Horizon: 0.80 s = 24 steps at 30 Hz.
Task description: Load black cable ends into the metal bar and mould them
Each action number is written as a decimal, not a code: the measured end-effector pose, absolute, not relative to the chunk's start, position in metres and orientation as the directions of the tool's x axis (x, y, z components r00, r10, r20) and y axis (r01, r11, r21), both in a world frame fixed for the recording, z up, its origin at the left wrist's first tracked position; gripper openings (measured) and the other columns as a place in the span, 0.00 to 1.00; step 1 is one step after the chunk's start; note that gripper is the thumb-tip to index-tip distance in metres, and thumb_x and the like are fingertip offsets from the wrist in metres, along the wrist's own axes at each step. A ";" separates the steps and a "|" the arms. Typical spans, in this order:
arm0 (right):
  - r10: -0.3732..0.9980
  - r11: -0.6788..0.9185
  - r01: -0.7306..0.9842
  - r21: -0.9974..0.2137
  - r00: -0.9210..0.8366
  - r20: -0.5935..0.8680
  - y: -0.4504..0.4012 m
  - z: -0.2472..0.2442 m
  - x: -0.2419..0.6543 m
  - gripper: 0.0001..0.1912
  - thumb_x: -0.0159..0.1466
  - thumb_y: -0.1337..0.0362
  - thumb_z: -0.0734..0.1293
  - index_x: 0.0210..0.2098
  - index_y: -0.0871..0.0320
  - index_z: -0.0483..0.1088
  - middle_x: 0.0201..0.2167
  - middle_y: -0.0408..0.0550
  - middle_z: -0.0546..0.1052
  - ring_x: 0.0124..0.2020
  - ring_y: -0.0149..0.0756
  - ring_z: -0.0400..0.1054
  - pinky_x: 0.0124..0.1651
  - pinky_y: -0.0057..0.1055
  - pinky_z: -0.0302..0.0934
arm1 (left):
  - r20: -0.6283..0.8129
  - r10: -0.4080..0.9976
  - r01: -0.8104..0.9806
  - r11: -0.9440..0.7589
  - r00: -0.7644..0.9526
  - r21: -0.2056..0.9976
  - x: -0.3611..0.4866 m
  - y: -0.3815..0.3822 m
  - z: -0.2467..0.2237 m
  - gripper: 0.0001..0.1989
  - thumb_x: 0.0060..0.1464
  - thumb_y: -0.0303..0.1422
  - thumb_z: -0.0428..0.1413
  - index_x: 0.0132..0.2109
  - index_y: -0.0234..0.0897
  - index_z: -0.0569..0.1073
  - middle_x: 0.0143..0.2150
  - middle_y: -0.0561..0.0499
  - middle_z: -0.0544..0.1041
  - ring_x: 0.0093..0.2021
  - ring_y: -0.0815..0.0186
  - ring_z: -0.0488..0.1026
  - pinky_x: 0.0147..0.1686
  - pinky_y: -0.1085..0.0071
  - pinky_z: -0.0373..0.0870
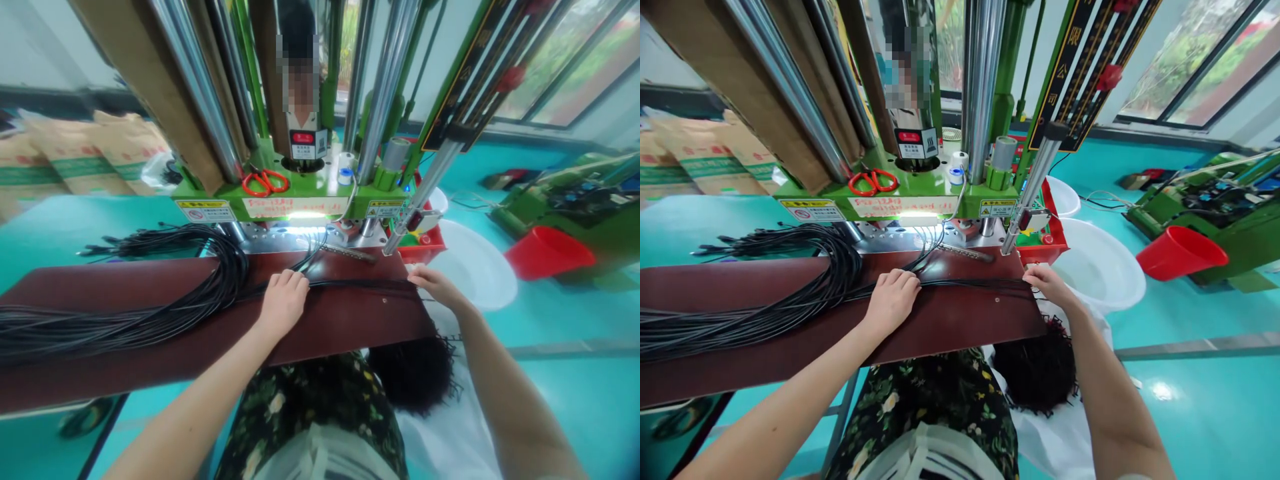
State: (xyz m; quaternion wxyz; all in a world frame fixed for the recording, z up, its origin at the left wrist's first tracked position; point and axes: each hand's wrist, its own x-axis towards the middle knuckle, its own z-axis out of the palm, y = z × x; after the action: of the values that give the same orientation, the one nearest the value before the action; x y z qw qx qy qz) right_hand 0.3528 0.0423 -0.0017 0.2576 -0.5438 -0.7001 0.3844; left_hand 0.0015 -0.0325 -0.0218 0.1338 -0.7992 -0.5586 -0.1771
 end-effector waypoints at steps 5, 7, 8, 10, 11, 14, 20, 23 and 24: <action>0.954 0.128 0.583 -0.802 -0.293 -0.060 0.045 -0.001 0.364 0.13 0.55 0.53 0.63 0.24 0.57 0.67 0.22 0.42 0.67 0.27 0.33 0.59 0.33 0.30 0.54 | 0.427 0.850 0.939 -0.344 0.310 0.002 0.001 -0.033 -0.023 0.09 0.57 0.29 0.45 0.33 0.35 0.69 0.35 0.45 0.72 0.40 0.58 0.64 0.36 0.62 0.55; 0.954 0.123 0.588 -0.799 -0.291 -0.067 0.045 -0.002 0.367 0.13 0.55 0.53 0.64 0.24 0.57 0.67 0.22 0.42 0.67 0.27 0.33 0.60 0.33 0.30 0.54 | 0.425 0.851 0.937 -0.349 0.308 0.021 0.000 -0.032 -0.023 0.09 0.57 0.28 0.45 0.34 0.35 0.69 0.35 0.45 0.72 0.39 0.59 0.64 0.36 0.62 0.55; 0.955 0.119 0.590 -0.798 -0.288 -0.071 0.044 -0.004 0.369 0.14 0.55 0.53 0.64 0.24 0.57 0.67 0.22 0.42 0.67 0.27 0.33 0.60 0.33 0.30 0.54 | 0.423 0.853 0.936 -0.350 0.307 0.026 0.000 -0.032 -0.023 0.09 0.57 0.28 0.45 0.34 0.35 0.69 0.34 0.45 0.72 0.39 0.59 0.65 0.36 0.63 0.55; 0.959 0.105 0.596 -0.796 -0.274 -0.078 0.043 -0.008 0.371 0.14 0.55 0.52 0.64 0.25 0.57 0.67 0.22 0.42 0.67 0.27 0.33 0.59 0.32 0.30 0.54 | 0.413 0.858 0.938 -0.345 0.304 0.026 0.000 -0.032 -0.022 0.09 0.57 0.28 0.45 0.34 0.35 0.69 0.34 0.45 0.72 0.38 0.59 0.64 0.36 0.63 0.55; 0.961 0.096 0.601 -0.793 -0.263 -0.083 0.043 -0.011 0.373 0.14 0.55 0.52 0.64 0.25 0.58 0.67 0.22 0.42 0.67 0.27 0.33 0.59 0.32 0.30 0.54 | 0.407 0.862 0.940 -0.340 0.303 0.021 0.001 -0.032 -0.022 0.09 0.58 0.28 0.44 0.34 0.35 0.69 0.34 0.45 0.72 0.38 0.59 0.64 0.36 0.62 0.55; 0.967 0.061 0.614 -0.787 -0.230 -0.106 0.041 -0.016 0.379 0.15 0.56 0.51 0.62 0.28 0.58 0.68 0.23 0.44 0.69 0.27 0.34 0.61 0.32 0.31 0.56 | 0.384 0.869 0.941 -0.339 0.312 0.003 0.001 -0.032 -0.023 0.10 0.57 0.27 0.44 0.33 0.36 0.68 0.34 0.46 0.71 0.37 0.60 0.64 0.36 0.62 0.55; 0.975 0.219 0.742 -0.634 -0.186 0.119 0.032 -0.007 0.398 0.16 0.59 0.52 0.59 0.40 0.54 0.68 0.41 0.55 0.72 0.44 0.46 0.65 0.49 0.39 0.56 | 0.356 0.884 0.945 -0.327 0.301 0.015 0.002 -0.028 -0.023 0.08 0.56 0.25 0.43 0.34 0.36 0.67 0.35 0.46 0.70 0.37 0.60 0.63 0.36 0.62 0.54; 0.885 0.460 0.757 -0.464 -0.348 0.309 0.021 -0.013 0.381 0.20 0.56 0.51 0.63 0.48 0.46 0.64 0.46 0.56 0.68 0.48 0.49 0.63 0.51 0.41 0.55 | 0.335 0.893 0.947 -0.320 0.300 0.007 0.005 -0.029 -0.019 0.08 0.56 0.27 0.43 0.35 0.36 0.66 0.35 0.47 0.69 0.37 0.60 0.63 0.35 0.62 0.54; 0.858 0.510 0.739 -0.441 -0.397 0.326 0.019 -0.017 0.369 0.25 0.54 0.49 0.65 0.51 0.43 0.61 0.49 0.55 0.66 0.51 0.50 0.61 0.52 0.43 0.55 | 0.326 0.895 0.946 -0.323 0.304 0.005 0.006 -0.029 -0.017 0.08 0.57 0.28 0.43 0.35 0.36 0.66 0.35 0.47 0.69 0.37 0.60 0.63 0.34 0.62 0.54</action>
State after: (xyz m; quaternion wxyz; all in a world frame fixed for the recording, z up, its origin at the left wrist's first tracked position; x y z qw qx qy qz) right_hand 0.3695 0.0186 -0.0171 0.2627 -0.4819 -0.8282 0.1135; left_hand 0.0060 -0.0286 -0.0172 0.0943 -0.8018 -0.5742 -0.1359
